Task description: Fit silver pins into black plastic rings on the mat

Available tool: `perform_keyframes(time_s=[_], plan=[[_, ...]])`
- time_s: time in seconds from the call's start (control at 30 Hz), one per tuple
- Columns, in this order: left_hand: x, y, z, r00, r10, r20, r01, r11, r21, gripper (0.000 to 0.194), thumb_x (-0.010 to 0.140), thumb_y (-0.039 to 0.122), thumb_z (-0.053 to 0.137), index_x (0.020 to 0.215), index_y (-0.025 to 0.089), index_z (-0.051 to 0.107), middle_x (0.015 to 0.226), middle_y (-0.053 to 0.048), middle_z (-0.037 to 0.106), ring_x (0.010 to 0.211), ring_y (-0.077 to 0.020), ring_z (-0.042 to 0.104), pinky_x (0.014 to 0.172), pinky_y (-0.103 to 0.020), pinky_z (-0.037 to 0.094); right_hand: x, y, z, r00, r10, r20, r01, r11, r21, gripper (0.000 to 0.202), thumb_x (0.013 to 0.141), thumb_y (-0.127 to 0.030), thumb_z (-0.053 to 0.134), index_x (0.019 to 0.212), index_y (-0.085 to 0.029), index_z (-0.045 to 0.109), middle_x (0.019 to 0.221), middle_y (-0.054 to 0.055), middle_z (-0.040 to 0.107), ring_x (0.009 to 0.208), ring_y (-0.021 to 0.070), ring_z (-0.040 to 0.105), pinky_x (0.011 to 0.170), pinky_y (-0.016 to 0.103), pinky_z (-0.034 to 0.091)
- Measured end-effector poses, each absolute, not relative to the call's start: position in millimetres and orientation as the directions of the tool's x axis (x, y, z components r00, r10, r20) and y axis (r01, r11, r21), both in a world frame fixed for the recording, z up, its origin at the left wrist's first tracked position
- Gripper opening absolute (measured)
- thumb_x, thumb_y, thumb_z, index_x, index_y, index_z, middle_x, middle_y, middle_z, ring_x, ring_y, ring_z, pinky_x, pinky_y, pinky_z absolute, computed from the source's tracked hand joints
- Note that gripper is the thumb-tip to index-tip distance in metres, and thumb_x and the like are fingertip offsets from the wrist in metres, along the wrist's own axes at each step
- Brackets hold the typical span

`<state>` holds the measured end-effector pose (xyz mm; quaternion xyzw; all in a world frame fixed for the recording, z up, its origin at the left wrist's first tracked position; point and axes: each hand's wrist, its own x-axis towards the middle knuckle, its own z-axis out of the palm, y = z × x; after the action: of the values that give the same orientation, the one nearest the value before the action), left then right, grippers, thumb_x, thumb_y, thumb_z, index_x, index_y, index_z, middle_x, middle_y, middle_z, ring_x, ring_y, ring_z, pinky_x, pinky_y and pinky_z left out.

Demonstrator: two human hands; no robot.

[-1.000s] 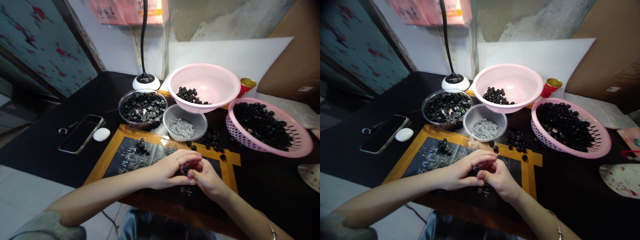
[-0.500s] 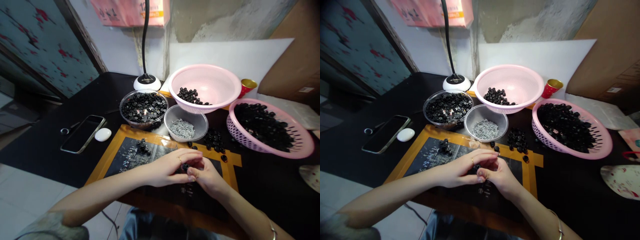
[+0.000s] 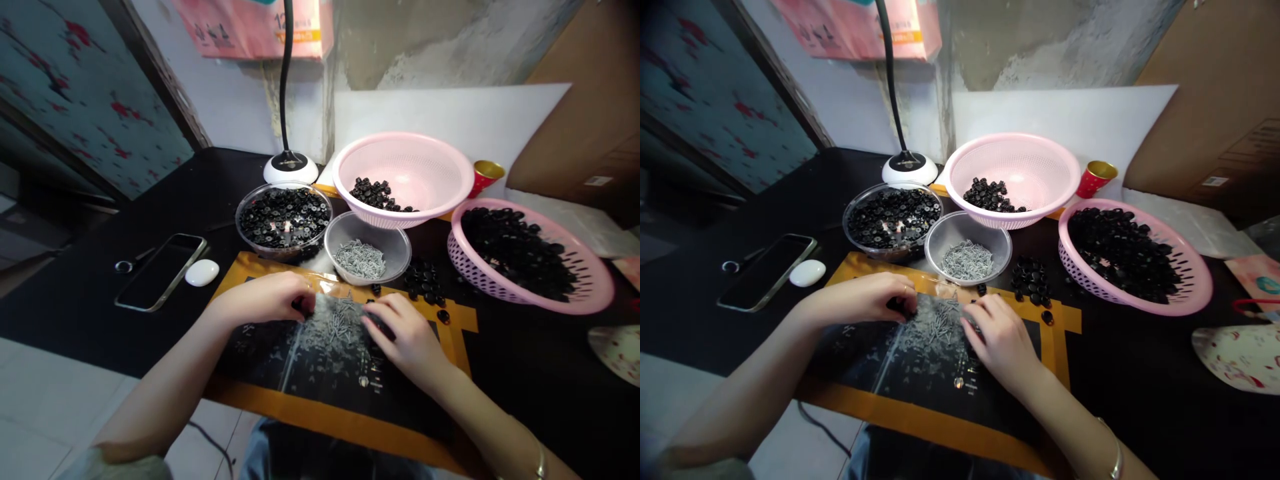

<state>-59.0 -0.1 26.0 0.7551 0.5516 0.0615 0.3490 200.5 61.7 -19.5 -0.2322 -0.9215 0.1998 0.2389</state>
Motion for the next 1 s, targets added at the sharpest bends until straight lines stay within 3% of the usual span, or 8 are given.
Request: perform_keyframes(time_s=[0.1, 0.17, 0.33, 0.53, 0.67, 0.77, 0.9, 1.0], plan=[[-57.3, -0.1, 23.9, 0.383, 0.871, -0.307, 0.785, -0.132, 0.605, 0.011, 0.075, 0.015, 0.063, 0.084, 0.015, 0.069, 0.077, -0.003, 0.066, 0.072, -0.0160, 0.059, 0.066, -0.024, 0.042, 195.4, 52.7, -19.1, -0.880, 0.388, 0.275, 0.232, 0.854, -0.465, 0.017, 0.090, -0.020, 0.050, 0.096, -0.016, 0.065, 0.089, 0.009, 0.062, 0.081, 0.0204, 0.055, 0.072, 0.034, 0.048], [-58.2, -1.1, 26.4, 0.361, 0.879, -0.310, 0.791, -0.113, 0.602, 0.014, 0.074, 0.014, 0.063, 0.087, 0.015, 0.067, 0.081, -0.003, 0.066, 0.076, -0.0171, 0.059, 0.068, -0.025, 0.042, 193.1, 49.6, -20.4, -0.891, 0.375, 0.258, 0.227, 0.857, -0.463, 0.018, 0.092, -0.020, 0.048, 0.092, -0.016, 0.066, 0.087, 0.009, 0.062, 0.080, 0.0202, 0.055, 0.071, 0.034, 0.048], [-66.2, -4.2, 31.6, 0.303, 0.894, -0.330, 0.823, -0.070, 0.564, 0.025, 0.067, 0.014, 0.068, 0.092, 0.015, 0.064, 0.091, -0.004, 0.062, 0.085, -0.0195, 0.056, 0.073, -0.027, 0.043, 191.8, 50.2, -24.1, -0.884, 0.387, 0.263, 0.235, 0.853, -0.465, 0.021, 0.092, -0.016, 0.045, 0.087, -0.014, 0.066, 0.084, 0.009, 0.063, 0.078, 0.0197, 0.056, 0.070, 0.034, 0.049], [-70.4, -2.7, 29.9, 0.292, 0.889, -0.352, 0.815, -0.039, 0.578, 0.014, 0.073, 0.009, 0.060, 0.085, 0.015, 0.065, 0.078, -0.001, 0.063, 0.069, -0.0143, 0.057, 0.062, -0.022, 0.041, 191.3, 51.6, -26.2, -0.874, 0.403, 0.272, 0.261, 0.861, -0.436, 0.019, 0.091, -0.016, 0.047, 0.085, -0.015, 0.065, 0.084, 0.009, 0.063, 0.078, 0.0198, 0.057, 0.070, 0.034, 0.049], [-62.3, -1.0, 35.7, 0.314, 0.921, -0.230, 0.770, -0.105, 0.630, 0.012, 0.081, 0.013, 0.056, 0.089, 0.015, 0.065, 0.081, -0.002, 0.065, 0.073, -0.0133, 0.059, 0.066, -0.022, 0.043, 190.7, 51.3, -26.0, -0.865, 0.410, 0.289, 0.270, 0.866, -0.420, 0.023, 0.093, -0.015, 0.043, 0.084, -0.015, 0.064, 0.082, 0.009, 0.064, 0.077, 0.0200, 0.058, 0.070, 0.035, 0.049], [-59.7, -0.9, 38.8, 0.345, 0.928, -0.142, 0.704, -0.156, 0.693, 0.015, 0.082, 0.015, 0.057, 0.096, 0.016, 0.064, 0.089, -0.003, 0.065, 0.078, -0.0129, 0.059, 0.069, -0.021, 0.044, 192.7, 52.2, -24.6, -0.852, 0.439, 0.286, 0.283, 0.845, -0.455, 0.019, 0.092, -0.016, 0.044, 0.089, -0.015, 0.063, 0.082, 0.009, 0.065, 0.077, 0.0206, 0.059, 0.071, 0.035, 0.049], [-64.2, -0.3, 34.7, 0.374, 0.914, -0.153, 0.703, -0.172, 0.690, 0.030, 0.074, 0.021, 0.069, 0.104, 0.018, 0.063, 0.102, -0.005, 0.062, 0.089, -0.0164, 0.057, 0.074, -0.024, 0.044, 196.2, 53.3, -23.4, -0.831, 0.482, 0.279, 0.284, 0.798, -0.532, 0.015, 0.092, -0.017, 0.046, 0.095, -0.015, 0.060, 0.084, 0.008, 0.066, 0.077, 0.0200, 0.061, 0.072, 0.035, 0.050], [-66.2, 1.3, 27.8, 0.378, 0.908, -0.183, 0.729, -0.170, 0.663, 0.023, 0.075, 0.022, 0.067, 0.097, 0.017, 0.066, 0.094, -0.004, 0.062, 0.084, -0.0167, 0.058, 0.072, -0.024, 0.044, 197.0, 53.8, -23.9, -0.812, 0.509, 0.286, 0.278, 0.767, -0.578, 0.015, 0.092, -0.018, 0.046, 0.095, -0.016, 0.060, 0.085, 0.008, 0.067, 0.078, 0.0195, 0.063, 0.073, 0.034, 0.050]])
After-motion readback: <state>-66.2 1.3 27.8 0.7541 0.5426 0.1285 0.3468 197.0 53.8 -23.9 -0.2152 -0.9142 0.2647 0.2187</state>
